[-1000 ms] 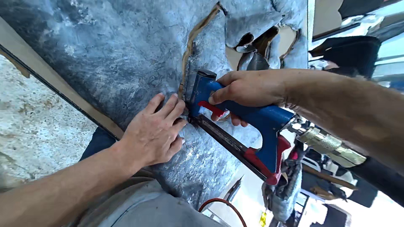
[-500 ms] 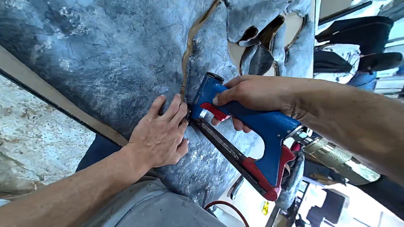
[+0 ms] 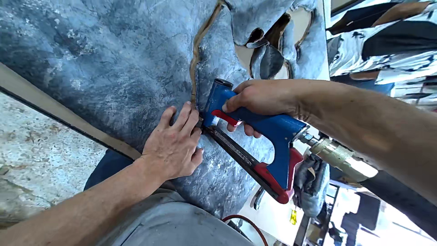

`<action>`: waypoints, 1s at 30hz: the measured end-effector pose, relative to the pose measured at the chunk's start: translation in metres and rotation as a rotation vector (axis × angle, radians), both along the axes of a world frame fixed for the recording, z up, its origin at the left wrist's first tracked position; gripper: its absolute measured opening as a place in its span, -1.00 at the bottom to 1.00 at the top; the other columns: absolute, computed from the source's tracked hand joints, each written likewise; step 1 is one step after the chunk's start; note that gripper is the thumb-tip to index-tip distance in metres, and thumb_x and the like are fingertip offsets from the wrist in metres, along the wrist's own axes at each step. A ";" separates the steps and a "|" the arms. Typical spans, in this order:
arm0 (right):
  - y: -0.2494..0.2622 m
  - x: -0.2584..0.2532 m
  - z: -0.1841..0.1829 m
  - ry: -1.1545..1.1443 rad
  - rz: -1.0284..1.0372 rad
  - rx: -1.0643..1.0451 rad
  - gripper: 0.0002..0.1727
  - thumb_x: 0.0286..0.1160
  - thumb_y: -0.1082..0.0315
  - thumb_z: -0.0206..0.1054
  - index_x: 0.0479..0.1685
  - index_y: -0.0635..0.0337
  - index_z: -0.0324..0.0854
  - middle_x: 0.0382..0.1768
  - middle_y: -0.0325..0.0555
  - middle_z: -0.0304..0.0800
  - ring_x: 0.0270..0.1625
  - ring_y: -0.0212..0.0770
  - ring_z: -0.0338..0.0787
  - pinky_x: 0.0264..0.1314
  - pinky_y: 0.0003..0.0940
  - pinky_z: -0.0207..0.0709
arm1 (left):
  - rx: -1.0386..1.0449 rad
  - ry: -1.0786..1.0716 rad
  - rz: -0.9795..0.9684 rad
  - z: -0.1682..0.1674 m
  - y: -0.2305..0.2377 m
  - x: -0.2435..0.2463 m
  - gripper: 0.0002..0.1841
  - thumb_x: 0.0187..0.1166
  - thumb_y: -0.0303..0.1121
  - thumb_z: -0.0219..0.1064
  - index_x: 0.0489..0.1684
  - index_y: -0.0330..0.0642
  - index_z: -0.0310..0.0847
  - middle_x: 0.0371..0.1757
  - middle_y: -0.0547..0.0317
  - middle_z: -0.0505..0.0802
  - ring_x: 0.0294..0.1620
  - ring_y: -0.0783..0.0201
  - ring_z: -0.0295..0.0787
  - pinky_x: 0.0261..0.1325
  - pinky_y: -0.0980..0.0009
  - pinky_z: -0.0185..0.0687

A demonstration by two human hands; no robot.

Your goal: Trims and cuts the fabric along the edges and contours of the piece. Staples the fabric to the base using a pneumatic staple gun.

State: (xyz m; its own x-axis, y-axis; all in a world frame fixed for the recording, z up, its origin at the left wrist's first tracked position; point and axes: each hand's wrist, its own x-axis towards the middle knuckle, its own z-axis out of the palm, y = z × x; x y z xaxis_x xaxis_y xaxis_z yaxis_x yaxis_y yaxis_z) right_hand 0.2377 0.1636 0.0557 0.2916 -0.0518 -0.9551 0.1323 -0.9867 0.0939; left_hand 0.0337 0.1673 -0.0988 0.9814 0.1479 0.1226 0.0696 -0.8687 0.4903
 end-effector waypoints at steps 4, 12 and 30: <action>-0.007 0.006 0.002 0.014 -0.045 0.039 -0.70 0.88 0.18 -0.03 0.14 0.23 0.47 -0.30 0.16 0.84 -0.65 -0.07 0.78 -0.65 -0.26 0.71 | 0.047 0.044 -0.131 0.005 0.021 0.000 -0.33 0.55 0.28 -0.01 0.21 0.02 0.84 0.76 -0.15 0.44 0.79 -0.26 0.24 0.66 -0.22 0.22; -0.020 0.014 -0.002 0.029 -0.269 0.035 -0.69 0.89 0.15 -0.02 0.12 0.20 0.49 -0.27 0.14 0.87 -0.65 -0.08 0.79 -0.65 -0.27 0.72 | 0.068 0.049 -0.167 0.002 0.027 0.011 -0.32 0.46 0.32 0.01 -0.01 -0.03 0.88 0.59 -0.16 0.64 0.63 -0.26 0.48 0.45 -0.19 0.46; -0.016 0.013 0.001 0.034 -0.362 -0.002 -0.72 0.89 0.18 -0.01 0.17 0.21 0.41 -0.30 0.16 0.85 -0.65 -0.07 0.79 -0.64 -0.26 0.72 | -0.010 0.094 -0.345 0.010 0.052 0.015 -0.43 0.48 0.22 0.17 0.13 0.01 0.85 0.60 -0.12 0.60 0.67 -0.19 0.43 0.48 -0.11 0.49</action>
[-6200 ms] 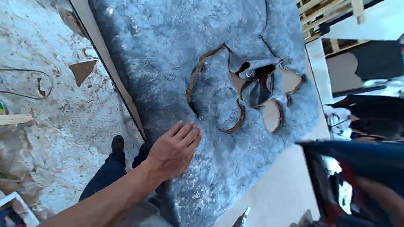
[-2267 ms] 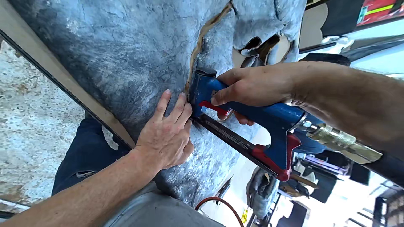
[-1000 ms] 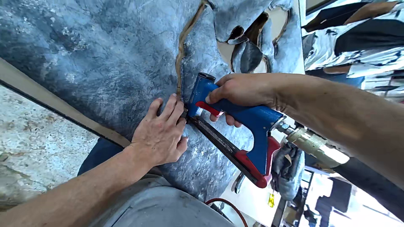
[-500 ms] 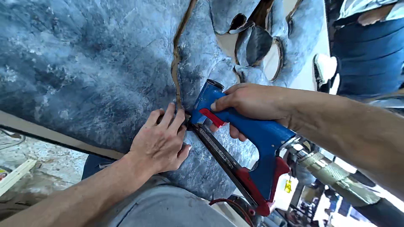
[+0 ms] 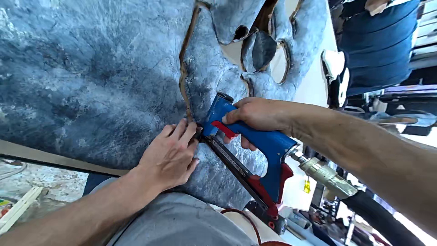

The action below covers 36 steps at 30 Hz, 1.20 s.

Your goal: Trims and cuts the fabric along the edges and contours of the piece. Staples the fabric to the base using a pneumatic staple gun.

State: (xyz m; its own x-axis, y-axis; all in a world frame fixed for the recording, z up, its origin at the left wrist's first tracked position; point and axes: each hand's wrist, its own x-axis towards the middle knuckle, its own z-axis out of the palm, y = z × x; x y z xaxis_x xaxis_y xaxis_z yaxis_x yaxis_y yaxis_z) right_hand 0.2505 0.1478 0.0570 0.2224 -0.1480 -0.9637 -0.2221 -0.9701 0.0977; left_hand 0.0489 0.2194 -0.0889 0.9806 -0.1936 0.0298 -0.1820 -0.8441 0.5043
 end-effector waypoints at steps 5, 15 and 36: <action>-0.002 0.000 -0.002 0.015 -0.086 0.006 -0.73 0.89 0.18 0.00 0.19 0.20 0.41 -0.30 0.16 0.83 -0.64 -0.07 0.79 -0.64 -0.25 0.72 | 0.013 -0.069 -0.008 -0.005 0.004 0.003 -0.41 0.49 0.23 0.12 0.05 -0.01 0.87 0.53 -0.17 0.67 0.60 -0.20 0.51 0.38 -0.08 0.56; -0.008 -0.010 -0.006 -0.031 -0.284 -0.016 -0.68 0.87 0.11 0.02 0.20 0.18 0.46 -0.32 0.16 0.87 -0.71 -0.08 0.75 -0.70 -0.27 0.67 | -0.039 -0.046 0.069 -0.006 0.002 0.007 -0.41 0.40 0.26 0.15 -0.17 -0.06 0.88 0.45 -0.15 0.73 0.62 -0.19 0.49 0.28 -0.14 0.55; -0.147 -0.038 0.094 -0.565 -0.287 0.223 -0.67 0.80 0.06 -0.01 0.26 -0.06 0.54 -0.29 0.00 0.88 -0.72 -0.13 0.71 -0.72 -0.28 0.64 | -0.076 -0.286 -0.014 -0.008 0.011 -0.012 -0.61 0.58 -0.07 0.20 0.02 -0.13 0.83 0.29 -0.01 0.80 0.50 -0.07 0.60 0.61 -0.12 0.36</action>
